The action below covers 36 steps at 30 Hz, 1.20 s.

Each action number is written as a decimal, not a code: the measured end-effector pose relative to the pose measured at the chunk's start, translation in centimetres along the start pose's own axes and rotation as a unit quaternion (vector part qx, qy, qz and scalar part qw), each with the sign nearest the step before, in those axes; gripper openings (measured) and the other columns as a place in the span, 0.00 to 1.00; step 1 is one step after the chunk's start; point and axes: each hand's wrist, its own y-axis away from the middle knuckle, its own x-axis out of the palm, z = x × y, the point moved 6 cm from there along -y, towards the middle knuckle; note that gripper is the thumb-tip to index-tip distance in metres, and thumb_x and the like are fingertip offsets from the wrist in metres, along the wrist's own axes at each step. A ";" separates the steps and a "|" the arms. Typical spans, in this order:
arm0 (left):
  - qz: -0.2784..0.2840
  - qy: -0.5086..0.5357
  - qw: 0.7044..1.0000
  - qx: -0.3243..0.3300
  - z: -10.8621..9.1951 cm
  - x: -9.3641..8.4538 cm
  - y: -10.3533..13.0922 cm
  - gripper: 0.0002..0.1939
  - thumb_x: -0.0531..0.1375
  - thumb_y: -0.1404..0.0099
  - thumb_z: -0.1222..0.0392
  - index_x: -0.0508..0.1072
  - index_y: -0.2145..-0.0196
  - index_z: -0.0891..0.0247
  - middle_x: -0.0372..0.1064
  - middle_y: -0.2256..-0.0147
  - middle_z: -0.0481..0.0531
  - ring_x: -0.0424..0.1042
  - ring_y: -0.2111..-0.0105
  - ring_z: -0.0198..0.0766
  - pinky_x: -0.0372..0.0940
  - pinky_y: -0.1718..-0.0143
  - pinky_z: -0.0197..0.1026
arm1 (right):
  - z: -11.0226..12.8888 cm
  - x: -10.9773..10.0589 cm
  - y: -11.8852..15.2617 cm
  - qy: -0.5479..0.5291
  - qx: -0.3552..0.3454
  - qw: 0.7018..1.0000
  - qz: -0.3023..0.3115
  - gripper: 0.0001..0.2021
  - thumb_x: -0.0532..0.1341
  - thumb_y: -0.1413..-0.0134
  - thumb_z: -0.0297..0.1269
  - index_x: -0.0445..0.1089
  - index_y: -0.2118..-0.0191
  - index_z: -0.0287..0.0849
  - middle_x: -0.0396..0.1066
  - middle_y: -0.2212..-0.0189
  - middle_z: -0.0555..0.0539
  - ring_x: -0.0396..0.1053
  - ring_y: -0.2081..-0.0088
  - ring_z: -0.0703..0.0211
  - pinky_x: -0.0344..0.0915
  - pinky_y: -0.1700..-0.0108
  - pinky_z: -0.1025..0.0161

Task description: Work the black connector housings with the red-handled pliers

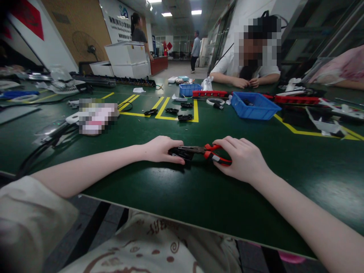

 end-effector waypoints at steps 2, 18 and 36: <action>0.003 -0.003 1.000 -0.002 0.0 0.0 0.0 0.25 0.60 0.32 0.33 0.69 0.63 0.60 0.69 0.72 0.46 0.68 0.73 0.37 0.51 0.72 0.37 | 0.0 0.1 0.1 -0.003 -0.001 1.000 0.003 0.14 0.60 0.40 0.44 0.70 0.51 0.46 0.77 0.60 0.41 0.72 0.68 0.49 0.65 0.65 0.52; 0.011 0.027 0.999 0.015 0.1 0.1 0.0 0.23 0.61 0.31 0.35 0.72 0.60 0.61 0.69 0.72 0.45 0.68 0.72 0.36 0.50 0.72 0.36 | -0.1 -0.2 0.1 -0.011 -0.030 0.999 0.015 0.14 0.59 0.40 0.43 0.72 0.52 0.44 0.78 0.61 0.40 0.71 0.69 0.48 0.64 0.66 0.51; 0.022 0.042 0.999 0.013 0.4 0.2 -0.3 0.25 0.63 0.34 0.34 0.72 0.61 0.61 0.69 0.73 0.45 0.67 0.73 0.36 0.50 0.72 0.36 | 0.5 0.0 -0.1 0.016 -0.030 0.999 0.008 0.13 0.60 0.39 0.42 0.72 0.52 0.42 0.78 0.61 0.40 0.70 0.69 0.51 0.63 0.65 0.53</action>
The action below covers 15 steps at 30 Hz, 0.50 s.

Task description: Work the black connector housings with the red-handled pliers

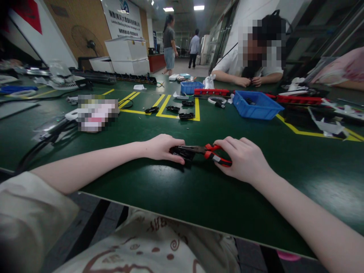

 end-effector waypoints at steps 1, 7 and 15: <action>-0.001 -0.002 1.000 -0.002 0.0 0.0 0.0 0.25 0.63 0.34 0.34 0.72 0.61 0.61 0.69 0.73 0.45 0.67 0.73 0.36 0.51 0.72 0.36 | 0.0 0.0 0.0 0.003 -0.002 1.000 -0.002 0.14 0.60 0.39 0.42 0.72 0.52 0.42 0.78 0.61 0.40 0.70 0.69 0.51 0.63 0.65 0.54; -0.002 -0.013 1.000 0.002 -0.2 0.0 0.1 0.24 0.62 0.33 0.35 0.73 0.60 0.62 0.70 0.72 0.46 0.68 0.73 0.36 0.51 0.72 0.36 | -0.6 0.3 0.2 -0.015 0.012 1.000 0.023 0.15 0.60 0.40 0.43 0.74 0.52 0.44 0.78 0.61 0.40 0.71 0.69 0.50 0.63 0.64 0.53; -0.004 -0.023 1.000 0.010 -0.3 0.0 0.3 0.25 0.61 0.32 0.34 0.72 0.60 0.62 0.70 0.72 0.46 0.68 0.73 0.36 0.51 0.72 0.36 | -1.2 0.4 0.2 -0.031 -0.003 0.999 0.026 0.17 0.60 0.41 0.43 0.74 0.50 0.43 0.78 0.60 0.38 0.72 0.67 0.48 0.65 0.64 0.52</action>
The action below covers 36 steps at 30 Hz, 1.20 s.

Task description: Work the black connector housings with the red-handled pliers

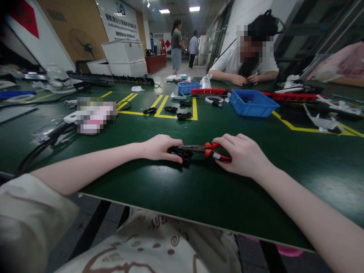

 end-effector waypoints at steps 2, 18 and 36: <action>0.001 0.003 1.000 -0.003 0.0 0.0 0.0 0.25 0.61 0.32 0.35 0.72 0.59 0.62 0.70 0.72 0.46 0.68 0.72 0.36 0.51 0.72 0.36 | 0.1 -0.1 0.0 0.004 -0.009 1.000 -0.004 0.17 0.60 0.41 0.43 0.74 0.50 0.43 0.78 0.59 0.38 0.72 0.67 0.48 0.65 0.64 0.52; -0.012 0.017 1.000 -0.009 0.2 -0.1 -0.1 0.24 0.62 0.33 0.35 0.71 0.62 0.61 0.70 0.72 0.46 0.69 0.72 0.37 0.52 0.72 0.36 | 1.4 -0.4 -0.2 0.098 -0.030 0.995 0.015 0.25 0.58 0.38 0.41 0.69 0.37 0.43 0.75 0.61 0.40 0.67 0.68 0.53 0.60 0.64 0.55; 0.000 0.004 1.000 -0.013 0.1 -0.1 0.0 0.24 0.60 0.31 0.35 0.71 0.61 0.61 0.69 0.72 0.46 0.67 0.72 0.37 0.51 0.71 0.36 | 0.1 -0.1 0.0 0.096 -0.014 0.995 0.005 0.26 0.58 0.45 0.34 0.69 0.39 0.51 0.77 0.57 0.41 0.69 0.49 0.38 0.57 0.43 0.38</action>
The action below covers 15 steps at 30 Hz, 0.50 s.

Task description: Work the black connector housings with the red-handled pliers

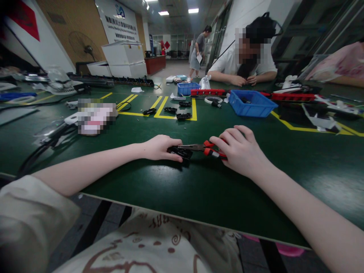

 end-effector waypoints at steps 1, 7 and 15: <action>-0.002 0.001 1.000 0.001 0.0 0.0 0.0 0.24 0.60 0.31 0.35 0.71 0.61 0.61 0.69 0.72 0.46 0.67 0.72 0.37 0.51 0.71 0.36 | 0.0 0.1 0.0 -0.004 0.000 1.000 -0.001 0.27 0.58 0.45 0.34 0.69 0.39 0.51 0.77 0.57 0.41 0.68 0.48 0.38 0.56 0.42 0.37; 0.000 0.014 1.000 0.000 0.0 0.0 0.1 0.23 0.59 0.31 0.35 0.71 0.61 0.61 0.70 0.71 0.46 0.69 0.72 0.37 0.51 0.71 0.36 | 0.0 0.4 0.3 -0.023 0.006 1.000 -0.009 0.28 0.57 0.44 0.34 0.68 0.37 0.52 0.78 0.55 0.41 0.67 0.44 0.36 0.53 0.39 0.33; -0.009 0.023 1.000 0.001 0.2 0.0 -0.1 0.23 0.60 0.32 0.36 0.70 0.63 0.61 0.68 0.72 0.45 0.67 0.73 0.36 0.51 0.72 0.36 | 0.3 0.4 0.2 -0.007 0.009 1.000 -0.007 0.26 0.56 0.44 0.34 0.68 0.39 0.50 0.77 0.56 0.40 0.66 0.43 0.37 0.51 0.39 0.35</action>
